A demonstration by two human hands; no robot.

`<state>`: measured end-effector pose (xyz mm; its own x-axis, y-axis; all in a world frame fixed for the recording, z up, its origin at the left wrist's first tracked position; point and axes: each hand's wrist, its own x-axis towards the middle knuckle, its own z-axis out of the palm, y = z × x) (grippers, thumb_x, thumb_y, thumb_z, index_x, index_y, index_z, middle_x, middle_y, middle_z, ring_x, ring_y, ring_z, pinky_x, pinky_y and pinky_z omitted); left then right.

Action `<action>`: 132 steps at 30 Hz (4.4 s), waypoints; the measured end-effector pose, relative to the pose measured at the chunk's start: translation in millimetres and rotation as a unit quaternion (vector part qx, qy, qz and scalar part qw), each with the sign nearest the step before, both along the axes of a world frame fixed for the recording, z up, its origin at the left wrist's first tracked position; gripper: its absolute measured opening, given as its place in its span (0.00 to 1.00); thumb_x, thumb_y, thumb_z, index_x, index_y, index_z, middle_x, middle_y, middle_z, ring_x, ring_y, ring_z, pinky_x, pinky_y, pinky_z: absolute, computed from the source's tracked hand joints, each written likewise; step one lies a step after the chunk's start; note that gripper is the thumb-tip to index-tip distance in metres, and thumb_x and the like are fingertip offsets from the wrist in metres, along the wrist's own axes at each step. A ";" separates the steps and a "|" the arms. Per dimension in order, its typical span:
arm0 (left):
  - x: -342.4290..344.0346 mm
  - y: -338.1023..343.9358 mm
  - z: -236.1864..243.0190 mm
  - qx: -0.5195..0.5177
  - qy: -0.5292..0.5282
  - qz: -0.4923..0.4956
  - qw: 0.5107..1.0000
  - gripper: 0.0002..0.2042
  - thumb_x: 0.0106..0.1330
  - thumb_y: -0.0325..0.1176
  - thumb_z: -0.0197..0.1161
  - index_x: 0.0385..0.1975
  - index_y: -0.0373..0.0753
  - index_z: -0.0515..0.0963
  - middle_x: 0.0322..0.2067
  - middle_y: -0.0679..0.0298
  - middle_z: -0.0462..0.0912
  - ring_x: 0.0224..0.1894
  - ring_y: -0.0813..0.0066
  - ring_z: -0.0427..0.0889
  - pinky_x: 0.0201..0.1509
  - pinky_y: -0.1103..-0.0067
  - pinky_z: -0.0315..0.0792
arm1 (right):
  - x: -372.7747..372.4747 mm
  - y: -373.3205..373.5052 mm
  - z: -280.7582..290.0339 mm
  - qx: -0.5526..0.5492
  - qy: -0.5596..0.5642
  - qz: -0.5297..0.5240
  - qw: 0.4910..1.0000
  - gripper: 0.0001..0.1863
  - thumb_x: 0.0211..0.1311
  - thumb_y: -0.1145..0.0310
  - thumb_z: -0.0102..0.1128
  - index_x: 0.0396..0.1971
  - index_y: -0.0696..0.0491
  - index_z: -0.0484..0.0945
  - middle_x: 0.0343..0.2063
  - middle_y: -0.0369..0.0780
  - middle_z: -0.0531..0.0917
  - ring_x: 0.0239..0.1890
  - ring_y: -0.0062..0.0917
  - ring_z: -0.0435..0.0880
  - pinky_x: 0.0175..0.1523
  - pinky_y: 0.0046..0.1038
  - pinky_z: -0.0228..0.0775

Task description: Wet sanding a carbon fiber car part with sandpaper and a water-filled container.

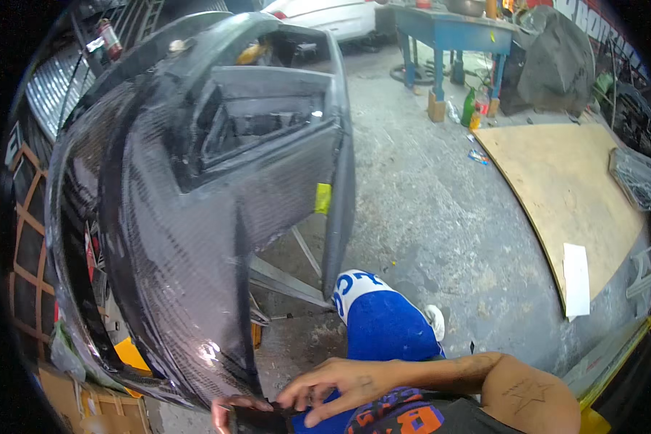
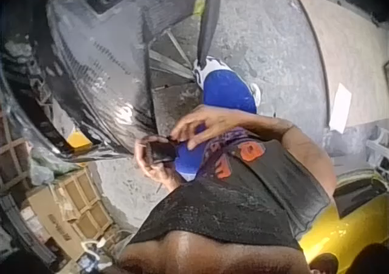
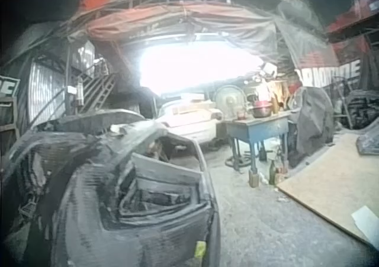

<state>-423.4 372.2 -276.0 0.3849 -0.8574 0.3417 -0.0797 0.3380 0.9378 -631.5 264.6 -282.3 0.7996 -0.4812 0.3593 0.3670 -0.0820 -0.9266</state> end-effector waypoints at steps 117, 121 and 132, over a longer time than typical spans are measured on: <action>220.7 -144.0 176.0 -0.200 -0.622 0.371 0.659 0.22 0.59 0.25 0.75 0.55 0.34 0.81 0.47 0.53 0.79 0.50 0.55 0.80 0.56 0.69 0.74 | 150.4 -327.8 327.9 -0.664 0.184 -0.332 0.644 0.58 0.38 0.36 0.81 0.66 0.59 0.70 0.59 0.56 0.78 0.63 0.48 0.76 0.68 0.40 0.67; 232.0 -127.7 146.7 -0.188 -0.585 0.386 0.688 0.20 0.59 0.24 0.75 0.53 0.34 0.82 0.47 0.53 0.79 0.51 0.56 0.81 0.57 0.69 0.75 | 145.2 -336.2 328.9 -0.681 0.177 -0.342 0.623 0.58 0.39 0.36 0.81 0.66 0.60 0.70 0.58 0.56 0.79 0.62 0.48 0.77 0.68 0.40 0.67; 244.1 -133.9 141.6 -0.201 -0.592 0.367 0.688 0.22 0.58 0.26 0.76 0.53 0.35 0.81 0.45 0.54 0.79 0.49 0.54 0.79 0.55 0.67 0.74 | 152.6 -338.0 324.5 -0.666 0.193 -0.353 0.629 0.60 0.37 0.39 0.84 0.67 0.61 0.68 0.59 0.57 0.78 0.63 0.47 0.77 0.68 0.39 0.68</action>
<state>-179.3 238.3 -134.4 -0.0887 -0.3246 0.9417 -0.9959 0.0112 -0.0899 -478.8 -73.4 42.2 0.7073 -0.2428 0.6639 -0.4265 -0.8955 0.1269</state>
